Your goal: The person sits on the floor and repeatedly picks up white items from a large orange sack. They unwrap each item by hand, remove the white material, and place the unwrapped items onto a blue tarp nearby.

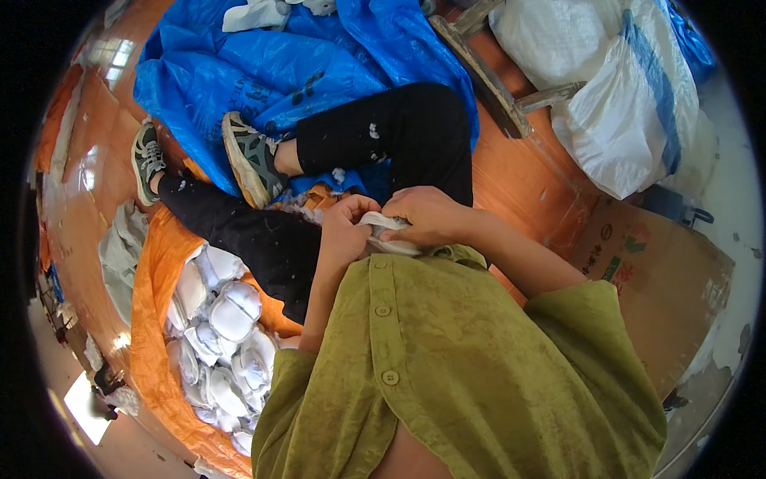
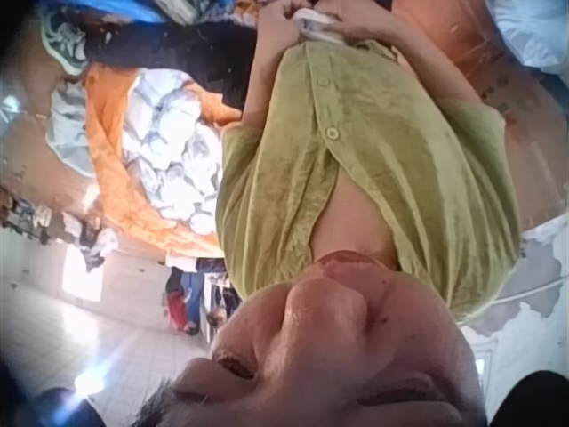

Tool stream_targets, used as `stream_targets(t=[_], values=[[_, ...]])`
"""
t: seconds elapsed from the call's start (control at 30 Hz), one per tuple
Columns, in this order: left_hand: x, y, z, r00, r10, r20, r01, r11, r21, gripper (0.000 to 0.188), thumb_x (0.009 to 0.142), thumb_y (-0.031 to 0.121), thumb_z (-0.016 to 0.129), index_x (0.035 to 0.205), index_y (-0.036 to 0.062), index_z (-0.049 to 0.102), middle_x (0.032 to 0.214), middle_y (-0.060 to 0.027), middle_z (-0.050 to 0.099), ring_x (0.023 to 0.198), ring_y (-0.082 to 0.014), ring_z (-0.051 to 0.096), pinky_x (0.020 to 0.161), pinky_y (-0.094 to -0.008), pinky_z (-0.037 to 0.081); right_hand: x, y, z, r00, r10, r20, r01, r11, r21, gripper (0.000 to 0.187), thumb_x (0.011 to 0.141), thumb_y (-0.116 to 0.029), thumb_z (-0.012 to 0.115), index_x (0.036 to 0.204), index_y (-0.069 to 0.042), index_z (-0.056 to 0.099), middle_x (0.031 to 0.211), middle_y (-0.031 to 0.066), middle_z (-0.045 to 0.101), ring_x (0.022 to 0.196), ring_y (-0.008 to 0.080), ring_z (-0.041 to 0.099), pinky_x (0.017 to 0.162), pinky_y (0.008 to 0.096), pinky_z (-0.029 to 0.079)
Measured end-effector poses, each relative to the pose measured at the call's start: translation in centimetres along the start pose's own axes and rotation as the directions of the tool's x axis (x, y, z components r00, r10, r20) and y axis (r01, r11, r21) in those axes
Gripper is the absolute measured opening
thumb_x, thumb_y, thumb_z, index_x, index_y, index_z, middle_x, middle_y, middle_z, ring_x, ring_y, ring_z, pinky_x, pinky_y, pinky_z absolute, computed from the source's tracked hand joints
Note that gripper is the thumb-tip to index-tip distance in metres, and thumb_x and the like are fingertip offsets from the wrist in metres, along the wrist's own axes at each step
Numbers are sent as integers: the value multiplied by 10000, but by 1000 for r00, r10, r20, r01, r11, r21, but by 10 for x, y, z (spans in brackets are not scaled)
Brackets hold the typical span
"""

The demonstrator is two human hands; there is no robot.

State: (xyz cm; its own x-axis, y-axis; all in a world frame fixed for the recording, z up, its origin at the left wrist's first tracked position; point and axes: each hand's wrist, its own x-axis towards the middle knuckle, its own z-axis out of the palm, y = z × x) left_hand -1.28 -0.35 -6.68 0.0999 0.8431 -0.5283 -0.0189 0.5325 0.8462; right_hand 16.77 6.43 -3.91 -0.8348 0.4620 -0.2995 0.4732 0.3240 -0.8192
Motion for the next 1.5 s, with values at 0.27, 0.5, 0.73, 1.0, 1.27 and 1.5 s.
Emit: stream_targets(t=[0.27,0.5,0.73,1.0,1.27,1.5], values=[[0,-3,2,977,-70,199,180,769,-613,415,658,-136,449,1038,24,498,875,-58,592,769,-111,580,682,-202,455,-4,21,12,972,-41,-232,74,988,135,381,804,-383,666,943,-34,604,830,126,570,798,298,550,682,371,435],[3,-17,10,984,-150,99,176,679,-713,405,692,-124,469,1072,15,487,960,-101,575,854,-179,596,758,-258,487,2,13,16,904,93,-417,70,931,360,157,821,-75,601,978,-62,606,977,97,556,892,270,557,764,346,458],[9,-26,-5,971,-195,141,238,692,-682,416,698,-117,470,1101,-15,470,1010,-117,552,942,-211,587,829,-293,490,0,4,-8,976,-109,-189,161,944,287,286,704,1,667,972,-98,657,1017,68,534,917,234,565,744,316,475],[3,-3,-2,978,-144,148,205,777,-595,457,712,-97,492,1161,-25,457,1044,-126,558,953,-191,572,838,-277,470,7,5,-3,950,-188,-248,182,982,-44,229,688,-28,655,903,-105,642,890,40,560,821,251,590,698,336,477],[7,-7,-1,970,-206,129,243,801,-548,497,704,-78,508,1190,-20,428,1036,-126,561,944,-184,565,829,-269,460,-1,2,17,823,-269,-501,120,943,-311,192,673,-75,680,862,-95,657,828,32,566,721,214,602,596,321,490],[7,-8,5,978,-188,90,208,861,-465,500,690,-81,525,1176,-13,433,1017,-118,573,933,-180,564,827,-278,454,7,3,13,950,-178,-257,32,872,-488,123,691,-88,633,813,-72,638,831,29,580,729,194,624,582,327,494]])
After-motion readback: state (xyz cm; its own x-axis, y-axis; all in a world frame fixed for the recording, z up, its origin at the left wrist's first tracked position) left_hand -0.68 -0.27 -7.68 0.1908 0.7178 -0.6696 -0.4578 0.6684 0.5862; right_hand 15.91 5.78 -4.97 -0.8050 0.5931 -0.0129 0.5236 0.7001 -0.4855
